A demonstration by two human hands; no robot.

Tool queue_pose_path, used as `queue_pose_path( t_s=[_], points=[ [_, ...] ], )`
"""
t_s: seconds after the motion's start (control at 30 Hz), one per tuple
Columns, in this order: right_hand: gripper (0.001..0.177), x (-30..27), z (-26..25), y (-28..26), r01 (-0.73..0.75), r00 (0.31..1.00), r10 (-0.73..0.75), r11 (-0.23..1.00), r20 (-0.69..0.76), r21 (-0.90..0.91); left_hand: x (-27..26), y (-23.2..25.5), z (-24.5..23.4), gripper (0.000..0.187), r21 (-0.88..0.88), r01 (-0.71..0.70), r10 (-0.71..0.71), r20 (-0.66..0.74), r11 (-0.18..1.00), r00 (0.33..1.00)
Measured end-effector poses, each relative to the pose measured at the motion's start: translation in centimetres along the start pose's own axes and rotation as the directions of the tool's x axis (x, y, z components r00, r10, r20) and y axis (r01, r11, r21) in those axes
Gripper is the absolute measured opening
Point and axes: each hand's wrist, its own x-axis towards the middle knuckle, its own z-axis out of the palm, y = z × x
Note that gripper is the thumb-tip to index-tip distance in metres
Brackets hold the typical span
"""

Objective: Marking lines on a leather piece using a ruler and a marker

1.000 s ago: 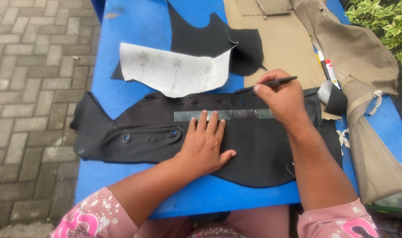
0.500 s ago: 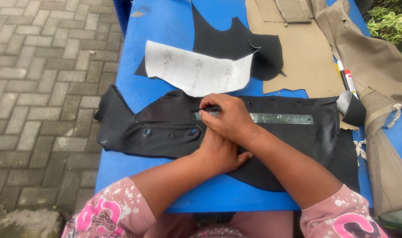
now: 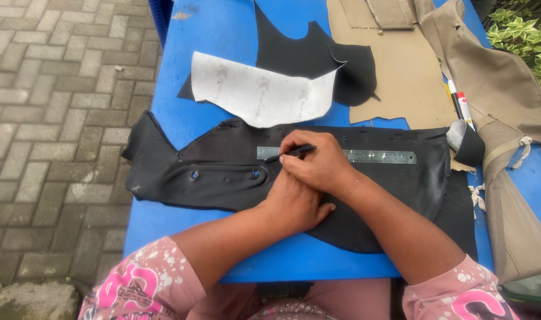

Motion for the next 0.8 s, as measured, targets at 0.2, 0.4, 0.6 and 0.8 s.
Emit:
queue_pose_path(
  t_s=[0.2,0.4,0.6,0.8],
  points=[
    [0.011,-2.3,-4.8,3.0,-0.151,0.986,0.156,0.986,-0.064,0.076,-0.8,0.3,7.1,0.037,-0.135,-0.048,0.014,-0.247,0.99,0.969],
    [0.01,-5.8,-12.8,6.6,-0.334,0.927,0.338,0.941,-0.16,0.053,-0.4,-0.6,7.6,0.046,-0.143,0.024,-0.056,-0.228,0.989,0.972],
    [0.003,-10.0,-18.1,9.9,-0.51,0.825,0.48,0.86,-0.298,-0.026,-0.3,-1.6,8.0,0.073,-0.198,0.051,-0.076,-0.123,0.979,0.989],
    [0.002,-10.7,-20.9,10.4,-0.615,0.751,0.505,0.769,-0.424,-0.174,-0.3,-1.4,7.8,0.074,-0.165,0.049,-0.069,-0.122,0.985,0.99]
  ],
)
